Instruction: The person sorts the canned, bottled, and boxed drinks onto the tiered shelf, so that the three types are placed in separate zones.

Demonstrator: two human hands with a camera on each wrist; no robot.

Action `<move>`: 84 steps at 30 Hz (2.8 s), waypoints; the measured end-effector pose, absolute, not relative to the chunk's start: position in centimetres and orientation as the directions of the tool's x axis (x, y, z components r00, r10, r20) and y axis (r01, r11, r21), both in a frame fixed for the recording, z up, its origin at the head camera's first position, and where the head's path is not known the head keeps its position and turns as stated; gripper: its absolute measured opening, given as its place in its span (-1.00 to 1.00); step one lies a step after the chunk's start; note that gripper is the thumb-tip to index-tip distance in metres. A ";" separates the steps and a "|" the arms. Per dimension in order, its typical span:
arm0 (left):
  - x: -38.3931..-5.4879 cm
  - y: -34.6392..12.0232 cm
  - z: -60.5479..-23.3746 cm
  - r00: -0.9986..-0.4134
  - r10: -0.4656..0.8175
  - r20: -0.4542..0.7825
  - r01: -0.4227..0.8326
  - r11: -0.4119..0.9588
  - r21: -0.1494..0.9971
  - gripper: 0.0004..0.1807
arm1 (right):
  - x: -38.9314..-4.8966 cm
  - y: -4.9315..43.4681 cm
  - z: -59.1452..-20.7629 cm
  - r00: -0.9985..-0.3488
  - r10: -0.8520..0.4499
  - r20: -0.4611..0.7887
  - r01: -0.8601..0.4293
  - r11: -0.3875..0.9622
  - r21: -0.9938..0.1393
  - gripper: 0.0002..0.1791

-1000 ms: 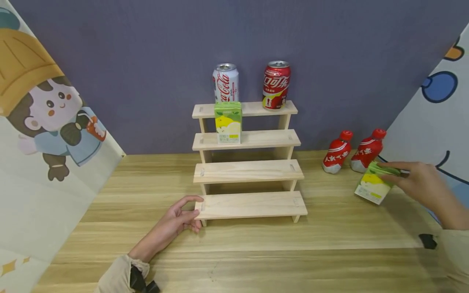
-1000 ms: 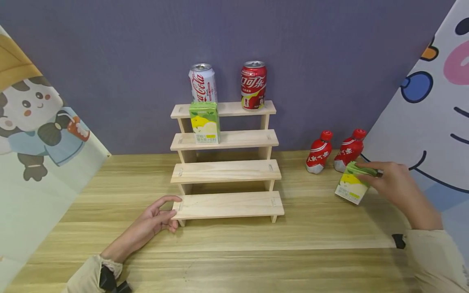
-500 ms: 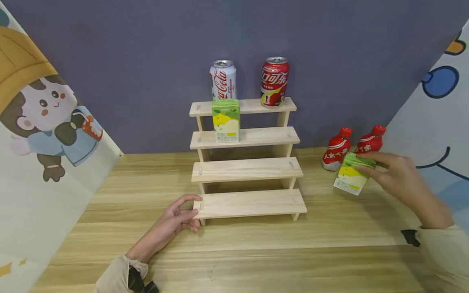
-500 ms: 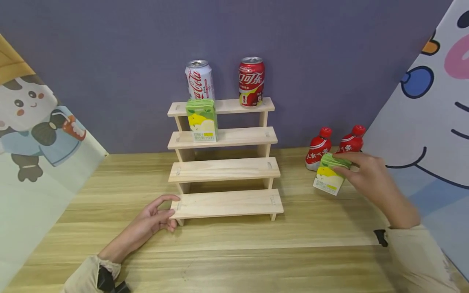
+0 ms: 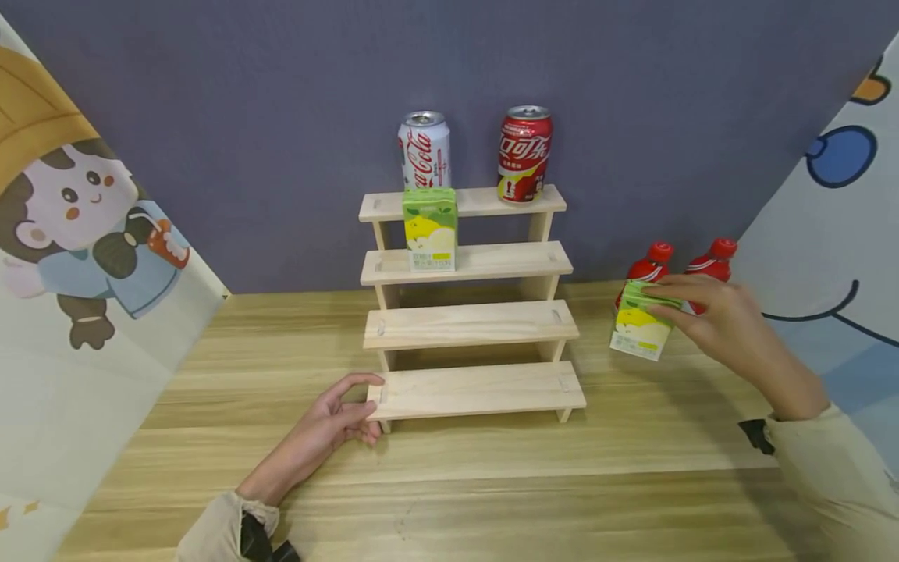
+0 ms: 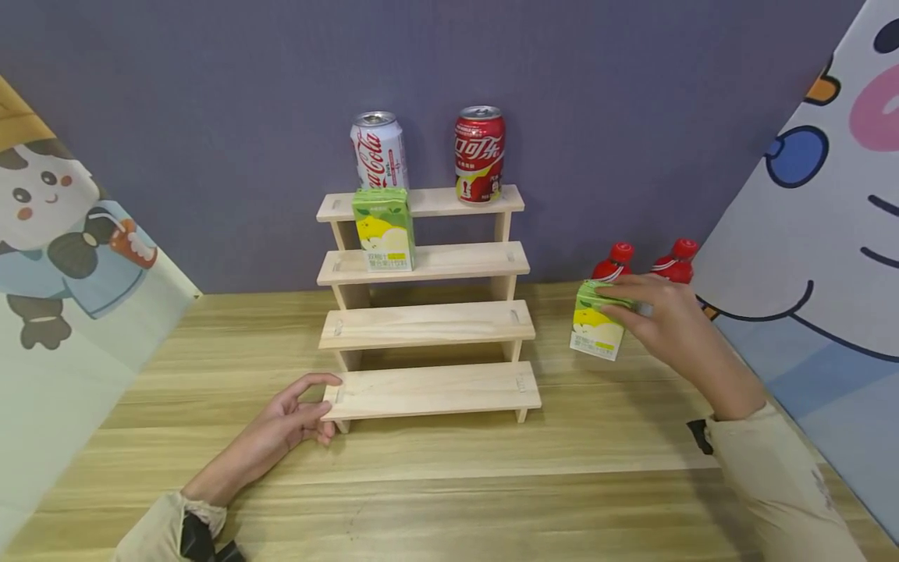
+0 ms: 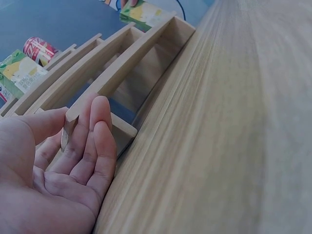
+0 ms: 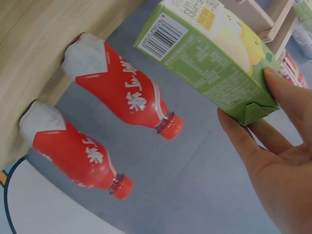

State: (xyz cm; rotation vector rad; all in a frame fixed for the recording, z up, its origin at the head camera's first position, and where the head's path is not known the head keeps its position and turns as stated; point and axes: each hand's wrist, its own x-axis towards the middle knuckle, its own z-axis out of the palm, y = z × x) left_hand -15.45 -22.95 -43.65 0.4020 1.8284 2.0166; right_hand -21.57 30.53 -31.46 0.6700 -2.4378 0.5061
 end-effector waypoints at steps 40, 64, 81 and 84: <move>-15.4 -23.2 -43.6 -0.871 0.492 -0.007 -0.073 -0.116 0.990 -0.51 | -22.4 23.9 -24.5 -0.545 -0.341 0.766 -0.754 0.598 -0.271 -0.62; -15.6 -23.2 -43.6 -0.862 0.507 -0.007 -0.089 -0.138 0.986 -0.52 | -29.8 17.2 -23.9 -0.565 -0.285 0.774 -0.809 0.378 -0.451 -0.74; -15.4 -23.1 -43.4 -0.867 0.498 -0.017 -0.083 -0.110 0.990 -0.51 | -30.3 17.4 -24.6 -0.667 -0.297 0.683 -0.739 0.144 -0.659 -0.73; -15.4 -23.1 -43.4 -0.868 0.496 -0.019 -0.082 -0.106 0.991 -0.51 | -30.2 17.5 -24.8 -0.676 -0.295 0.675 -0.731 0.150 -0.666 -0.72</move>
